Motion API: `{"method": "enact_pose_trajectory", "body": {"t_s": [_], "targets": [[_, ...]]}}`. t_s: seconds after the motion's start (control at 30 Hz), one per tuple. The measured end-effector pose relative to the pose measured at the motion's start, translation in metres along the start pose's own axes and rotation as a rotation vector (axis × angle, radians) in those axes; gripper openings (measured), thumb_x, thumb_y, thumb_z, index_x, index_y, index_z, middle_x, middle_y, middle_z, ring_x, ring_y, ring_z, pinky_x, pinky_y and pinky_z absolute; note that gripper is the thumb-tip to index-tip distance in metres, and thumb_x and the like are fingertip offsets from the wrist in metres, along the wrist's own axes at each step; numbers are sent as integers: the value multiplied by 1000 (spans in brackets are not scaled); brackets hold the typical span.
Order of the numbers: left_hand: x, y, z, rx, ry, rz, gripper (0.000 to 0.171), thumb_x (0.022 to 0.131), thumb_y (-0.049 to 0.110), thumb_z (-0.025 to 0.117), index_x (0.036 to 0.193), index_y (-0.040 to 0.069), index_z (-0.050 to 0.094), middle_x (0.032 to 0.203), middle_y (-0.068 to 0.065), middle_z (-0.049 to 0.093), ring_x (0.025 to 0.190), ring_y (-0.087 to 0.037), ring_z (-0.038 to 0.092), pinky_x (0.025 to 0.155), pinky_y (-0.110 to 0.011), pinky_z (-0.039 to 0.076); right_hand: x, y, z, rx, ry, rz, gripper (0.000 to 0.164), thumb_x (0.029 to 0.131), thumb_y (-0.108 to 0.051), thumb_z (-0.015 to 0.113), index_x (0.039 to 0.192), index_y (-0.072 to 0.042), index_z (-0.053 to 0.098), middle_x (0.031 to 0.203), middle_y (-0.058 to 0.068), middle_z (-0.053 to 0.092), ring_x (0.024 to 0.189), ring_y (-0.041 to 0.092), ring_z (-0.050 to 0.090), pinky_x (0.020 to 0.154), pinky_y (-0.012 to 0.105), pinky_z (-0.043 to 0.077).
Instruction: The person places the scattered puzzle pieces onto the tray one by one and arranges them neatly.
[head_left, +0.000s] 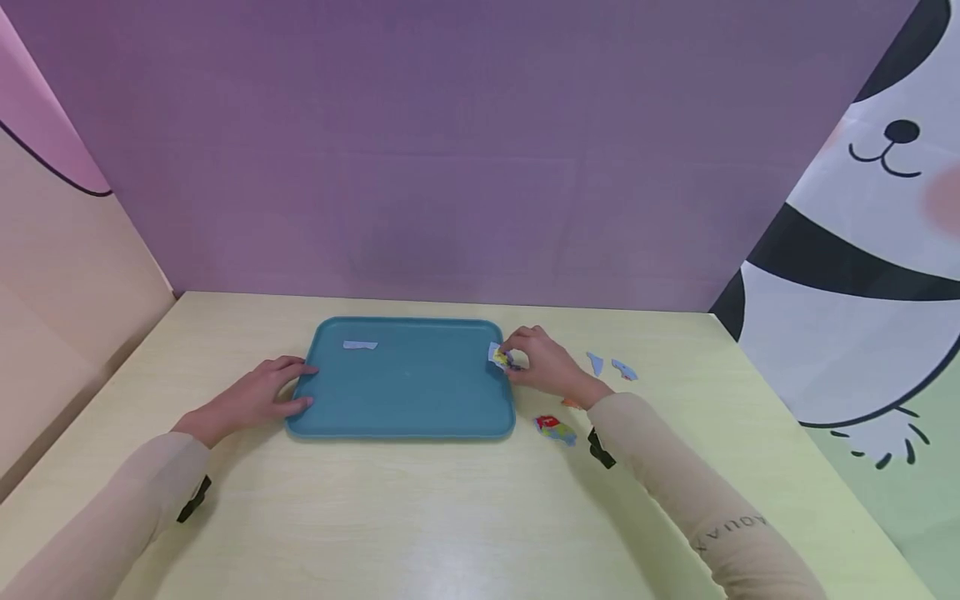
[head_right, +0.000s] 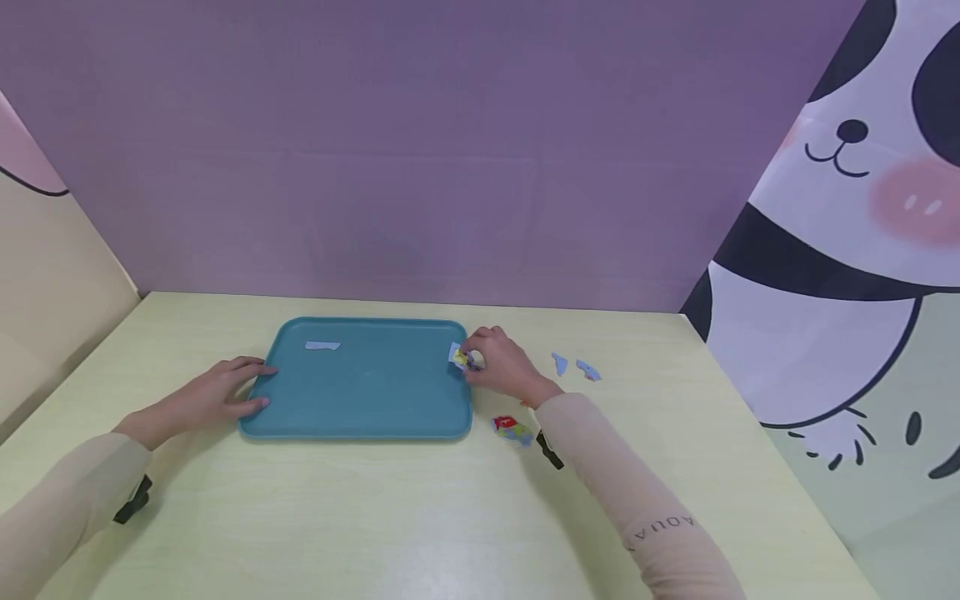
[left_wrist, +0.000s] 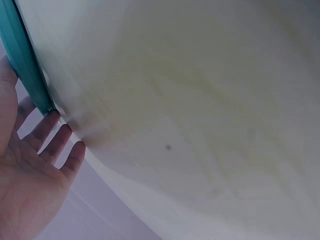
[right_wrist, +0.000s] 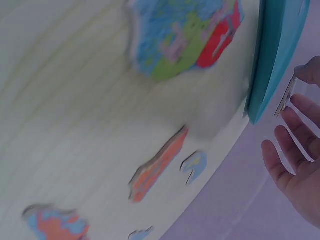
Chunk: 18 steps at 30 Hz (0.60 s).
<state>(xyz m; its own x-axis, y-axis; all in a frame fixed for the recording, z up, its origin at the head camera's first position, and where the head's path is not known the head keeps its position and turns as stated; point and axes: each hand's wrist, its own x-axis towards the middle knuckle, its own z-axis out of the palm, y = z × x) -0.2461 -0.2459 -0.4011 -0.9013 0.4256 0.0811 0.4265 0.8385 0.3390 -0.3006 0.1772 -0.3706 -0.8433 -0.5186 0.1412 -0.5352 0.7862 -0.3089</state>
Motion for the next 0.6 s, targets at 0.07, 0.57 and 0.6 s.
{"method": "enact_pose_trajectory", "body": {"t_s": [0.07,0.57,0.6], "targets": [[0,1,0,-1,-1,-1,53,84,31,63,126,0,51,129,-25,45,117,-44,41,98,-58,35,3,-4,2,-2,-7,-5,29,80,-16,65,107,-7,64,117,10,56,107,26,46,85,40,48],[1,-1,-1,1,-10,-10,53,85,31,63,126,0,51,130,-26,44,118,-44,41,98,-58,35,24,-33,14,-9,-53,-120,29,80,-17,66,108,-6,64,112,9,58,108,25,48,95,40,43],[1,-1,-1,0,-12,-13,53,85,31,63,126,0,51,130,-26,44,118,-44,40,99,-58,35,26,-35,15,-12,-58,-127,30,80,-17,66,108,-7,64,112,8,58,109,25,48,97,41,43]]}}
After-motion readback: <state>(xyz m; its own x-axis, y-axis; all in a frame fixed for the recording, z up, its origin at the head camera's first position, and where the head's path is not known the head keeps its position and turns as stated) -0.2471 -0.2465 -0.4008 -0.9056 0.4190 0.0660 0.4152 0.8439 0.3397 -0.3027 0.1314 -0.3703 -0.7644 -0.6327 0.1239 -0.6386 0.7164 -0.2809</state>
